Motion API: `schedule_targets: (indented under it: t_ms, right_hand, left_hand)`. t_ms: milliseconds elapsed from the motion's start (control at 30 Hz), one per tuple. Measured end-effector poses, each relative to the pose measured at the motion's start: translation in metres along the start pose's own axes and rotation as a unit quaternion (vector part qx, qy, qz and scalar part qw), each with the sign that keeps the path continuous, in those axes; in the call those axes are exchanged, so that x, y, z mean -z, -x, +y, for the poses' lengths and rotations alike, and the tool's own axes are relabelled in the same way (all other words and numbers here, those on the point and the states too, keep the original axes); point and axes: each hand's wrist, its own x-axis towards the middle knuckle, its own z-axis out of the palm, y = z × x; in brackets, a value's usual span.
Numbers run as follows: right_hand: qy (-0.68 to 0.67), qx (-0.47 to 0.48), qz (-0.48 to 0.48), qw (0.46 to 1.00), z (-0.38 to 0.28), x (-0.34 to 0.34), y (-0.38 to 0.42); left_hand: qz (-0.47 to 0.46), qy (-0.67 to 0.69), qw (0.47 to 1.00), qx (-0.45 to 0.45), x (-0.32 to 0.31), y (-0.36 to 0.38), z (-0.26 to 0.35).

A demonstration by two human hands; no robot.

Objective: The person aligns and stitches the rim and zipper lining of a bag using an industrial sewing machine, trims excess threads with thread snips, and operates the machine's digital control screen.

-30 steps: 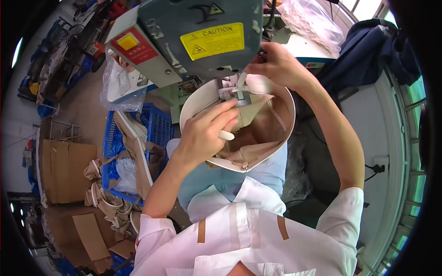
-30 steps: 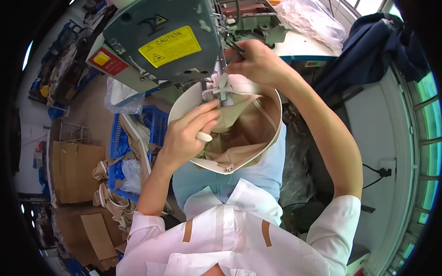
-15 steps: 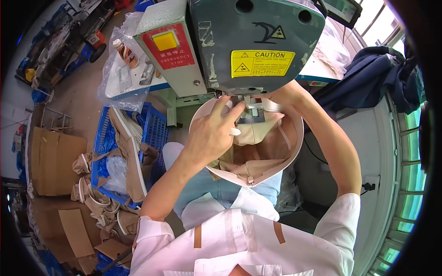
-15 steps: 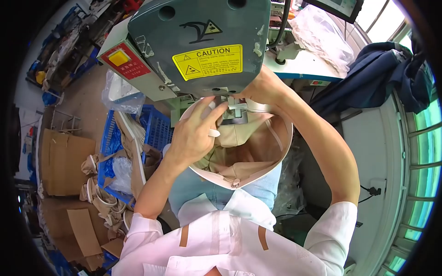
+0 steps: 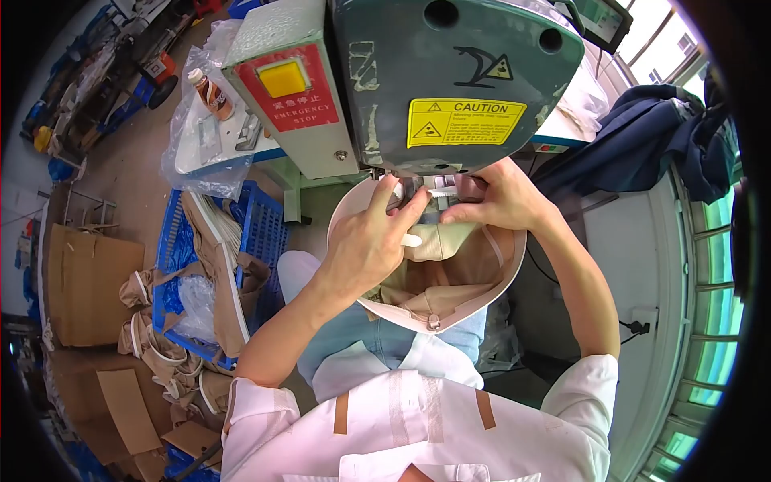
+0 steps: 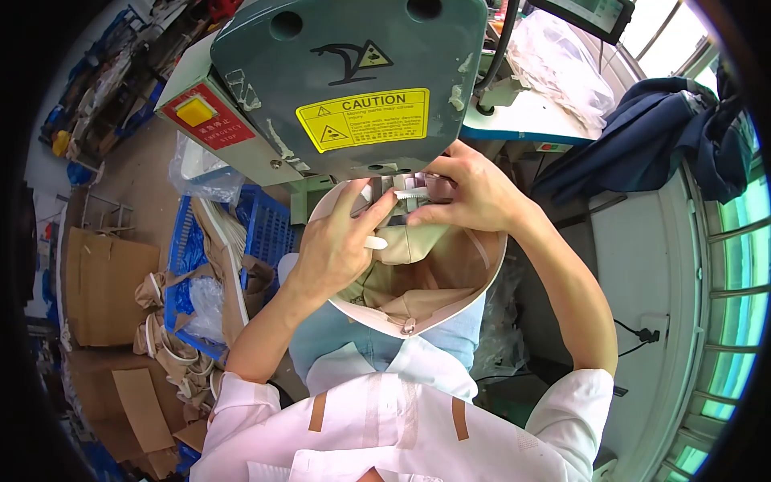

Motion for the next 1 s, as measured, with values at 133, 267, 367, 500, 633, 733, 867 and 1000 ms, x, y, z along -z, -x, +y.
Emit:
schedule_targets:
  t_ms: [133,267,367,500,633,733,867,1000]
  right_hand:
    - [0.059,-0.062,-0.057,0.995,-0.003,0.003,-0.009]
    - [0.033,-0.026,-0.003,0.999,0.005,-0.003,-0.010]
    - [0.039,-0.050,-0.014,0.998,0.006,-0.003,-0.010]
    - [0.045,-0.006,0.034,0.998,0.006,-0.009,-0.012]
    - [0.051,-0.016,0.018,0.998,0.006,-0.007,-0.011]
    - [0.021,-0.026,0.027,0.999,0.003,-0.006,-0.011]
    - [-0.018,-0.057,-0.005,0.998,0.017,-0.011,-0.011]
    - [-0.044,-0.045,0.020,0.998,0.020,-0.018,-0.018]
  left_hand:
    - [0.009,0.002,1.000,0.007,-0.001,0.000,0.001]
    - [0.002,-0.003,1.000,0.009,0.001,0.000,0.003]
    - [-0.003,-0.004,1.000,0.016,0.001,0.001,0.004]
    - [0.010,-0.009,1.000,0.004,0.000,0.000,0.003]
    - [0.009,-0.010,1.000,0.004,0.000,0.000,0.002]
    - [0.009,-0.017,1.000,0.003,0.002,0.000,0.002]
    - [-0.006,-0.033,0.999,0.024,0.004,0.003,0.004]
    - [-0.003,-0.004,1.000,0.009,0.014,0.005,-0.003]
